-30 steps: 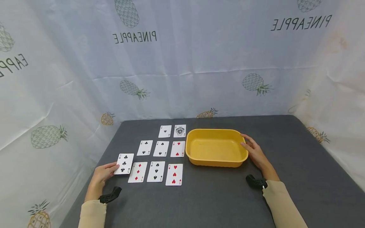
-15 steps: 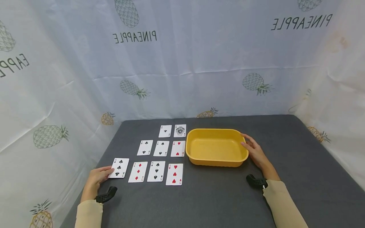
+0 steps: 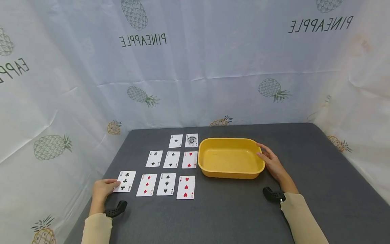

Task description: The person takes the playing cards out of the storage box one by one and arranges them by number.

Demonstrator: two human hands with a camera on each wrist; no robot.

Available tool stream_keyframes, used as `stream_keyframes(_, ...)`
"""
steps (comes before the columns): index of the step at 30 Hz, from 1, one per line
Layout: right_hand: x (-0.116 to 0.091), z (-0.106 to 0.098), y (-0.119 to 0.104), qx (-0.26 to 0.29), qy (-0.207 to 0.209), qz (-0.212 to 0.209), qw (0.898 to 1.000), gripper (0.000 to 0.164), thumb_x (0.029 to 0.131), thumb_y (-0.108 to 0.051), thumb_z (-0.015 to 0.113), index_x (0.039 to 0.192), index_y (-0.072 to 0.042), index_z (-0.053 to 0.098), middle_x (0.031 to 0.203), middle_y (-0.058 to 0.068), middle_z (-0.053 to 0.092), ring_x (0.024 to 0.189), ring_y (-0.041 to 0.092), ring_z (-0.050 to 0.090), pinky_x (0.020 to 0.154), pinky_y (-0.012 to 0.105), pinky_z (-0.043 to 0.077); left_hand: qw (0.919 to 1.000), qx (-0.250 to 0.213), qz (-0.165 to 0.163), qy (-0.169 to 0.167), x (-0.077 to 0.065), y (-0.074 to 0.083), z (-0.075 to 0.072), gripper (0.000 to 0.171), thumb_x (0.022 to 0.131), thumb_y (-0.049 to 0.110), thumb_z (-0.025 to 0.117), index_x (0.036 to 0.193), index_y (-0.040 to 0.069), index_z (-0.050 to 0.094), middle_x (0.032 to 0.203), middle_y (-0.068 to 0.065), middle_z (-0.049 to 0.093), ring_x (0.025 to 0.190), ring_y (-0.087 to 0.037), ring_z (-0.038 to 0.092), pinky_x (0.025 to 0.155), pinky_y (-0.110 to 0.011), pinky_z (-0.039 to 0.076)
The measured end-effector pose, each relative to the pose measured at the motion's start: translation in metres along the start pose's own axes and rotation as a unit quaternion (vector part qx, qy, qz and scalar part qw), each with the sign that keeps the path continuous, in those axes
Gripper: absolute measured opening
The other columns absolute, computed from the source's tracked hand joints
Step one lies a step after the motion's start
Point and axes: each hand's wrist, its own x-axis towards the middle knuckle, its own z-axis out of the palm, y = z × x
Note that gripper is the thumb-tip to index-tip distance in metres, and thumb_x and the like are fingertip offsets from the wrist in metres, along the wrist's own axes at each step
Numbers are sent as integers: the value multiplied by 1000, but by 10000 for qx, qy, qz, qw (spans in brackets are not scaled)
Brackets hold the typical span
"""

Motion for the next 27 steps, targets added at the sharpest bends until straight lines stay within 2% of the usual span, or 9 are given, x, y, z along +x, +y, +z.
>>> stream_keyframes(3,0,1,0,10,31,30,10000,58,101,-30,48,152,-14,25,121,-15,46,101,-8,59,81,12,53,9992,352,102,169,-2,1,1,31,85,18,66,100,-9,70,107,-31,67,82,-34,62,58,-24,42)
stream_keyframes(6,-1,1,-1,14,35,39,10000,58,101,-30,48,152,-14,25,122,-14,46,101,-8,59,81,13,54,9987,467,2,217,-5,1,3,30,85,19,65,100,-8,70,112,-33,64,97,-47,59,65,-36,49)
stream_keyframes(9,-1,0,-1,-31,58,62,10000,59,101,-31,49,152,-14,25,124,-11,47,101,-8,59,81,13,54,9980,549,-161,274,-6,1,6,29,86,19,65,100,-5,71,117,-33,61,105,-50,56,72,-48,49)
stream_keyframes(14,-2,-2,-3,-118,105,107,9998,60,101,-32,48,152,-13,24,144,20,40,101,-11,57,81,12,53,9975,513,-190,453,-7,2,11,27,85,17,65,99,-5,71,117,-32,63,106,-49,57,75,-52,48)
stream_keyframes(16,-3,-3,-3,-121,110,108,9998,60,101,-33,48,152,-14,24,149,25,33,102,-12,56,82,11,53,9975,458,-114,527,-7,2,12,26,85,16,65,98,-5,71,114,-31,64,105,-49,57,75,-52,48)
stream_keyframes(18,-2,-4,-4,-84,110,101,9999,60,101,-33,49,152,-14,25,146,18,40,102,-12,56,81,11,53,9970,464,34,619,-8,3,11,26,85,16,64,98,-6,71,111,-30,66,103,-49,58,75,-52,48)
stream_keyframes(23,-5,-8,-7,159,92,90,9998,59,101,-32,47,152,-13,25,121,-21,48,102,-13,56,82,9,52,9936,515,611,803,-10,16,10,29,88,16,61,100,-9,70,99,-29,70,96,-48,61,77,-51,47)
stream_keyframes(25,-7,-12,-9,63,104,93,9999,60,102,-33,46,153,-12,24,123,-19,50,103,-16,55,83,7,51,9924,480,816,783,-11,26,11,30,90,15,60,102,-10,69,98,-29,70,94,-47,62,77,-48,46)
stream_keyframes(27,-8,-17,-15,-278,118,130,9995,62,101,-37,45,153,-11,23,135,-4,51,105,-19,51,85,6,50,9920,421,962,699,-10,40,13,31,92,16,59,105,-10,68,100,-28,70,92,-44,63,72,-41,47)
